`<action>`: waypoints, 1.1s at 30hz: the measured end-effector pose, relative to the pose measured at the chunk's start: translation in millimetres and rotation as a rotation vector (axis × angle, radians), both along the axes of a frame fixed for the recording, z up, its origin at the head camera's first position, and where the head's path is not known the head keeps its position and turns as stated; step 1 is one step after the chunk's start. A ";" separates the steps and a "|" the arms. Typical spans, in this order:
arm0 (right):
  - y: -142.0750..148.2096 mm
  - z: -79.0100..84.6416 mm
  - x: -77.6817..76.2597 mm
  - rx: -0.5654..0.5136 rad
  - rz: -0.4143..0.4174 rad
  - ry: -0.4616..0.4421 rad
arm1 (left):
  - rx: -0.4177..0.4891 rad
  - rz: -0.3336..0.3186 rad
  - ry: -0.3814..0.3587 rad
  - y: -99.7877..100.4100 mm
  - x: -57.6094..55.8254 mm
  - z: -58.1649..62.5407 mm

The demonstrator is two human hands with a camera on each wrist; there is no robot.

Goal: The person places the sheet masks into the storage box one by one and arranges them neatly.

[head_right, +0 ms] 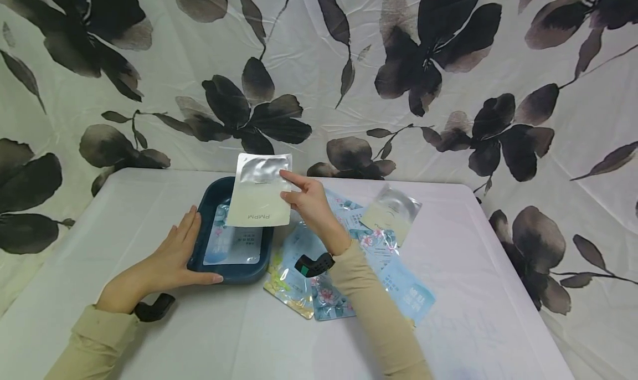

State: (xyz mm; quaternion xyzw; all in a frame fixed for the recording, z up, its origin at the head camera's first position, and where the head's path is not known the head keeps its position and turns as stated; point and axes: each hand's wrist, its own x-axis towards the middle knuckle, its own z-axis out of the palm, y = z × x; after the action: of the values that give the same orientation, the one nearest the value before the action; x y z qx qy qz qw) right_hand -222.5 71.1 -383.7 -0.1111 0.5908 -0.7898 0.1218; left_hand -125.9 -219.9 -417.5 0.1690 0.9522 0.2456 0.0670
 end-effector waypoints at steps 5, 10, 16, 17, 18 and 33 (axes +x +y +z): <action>-17.9 -2.9 3.3 0.042 0.016 -0.044 | -0.001 -0.001 -0.009 -1.3 -0.3 -0.3; -33.8 -4.1 6.7 0.108 0.023 -0.063 | -0.005 0.001 -0.015 -2.1 -1.0 -1.0; -50.4 -9.3 10.6 0.268 0.026 -0.049 | 0.001 -0.002 -0.014 -1.6 -0.9 0.2; -53.0 -9.9 11.4 0.294 0.025 -0.045 | 0.002 -0.001 -0.018 -1.4 -0.8 0.5; -55.5 -10.3 12.2 0.317 0.024 -0.045 | -0.003 0.002 -0.023 -1.4 -0.6 1.0; -76.0 -19.7 20.0 0.474 0.031 -0.065 | -0.018 -0.006 -0.020 -3.7 -1.2 -2.3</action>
State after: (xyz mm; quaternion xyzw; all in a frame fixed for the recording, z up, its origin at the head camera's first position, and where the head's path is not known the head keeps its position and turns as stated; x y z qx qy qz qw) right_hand -202.5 -4.9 -403.4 -0.0628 0.7538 -0.6301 0.1757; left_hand -127.1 -223.5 -419.8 0.1690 0.9531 0.2384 0.0787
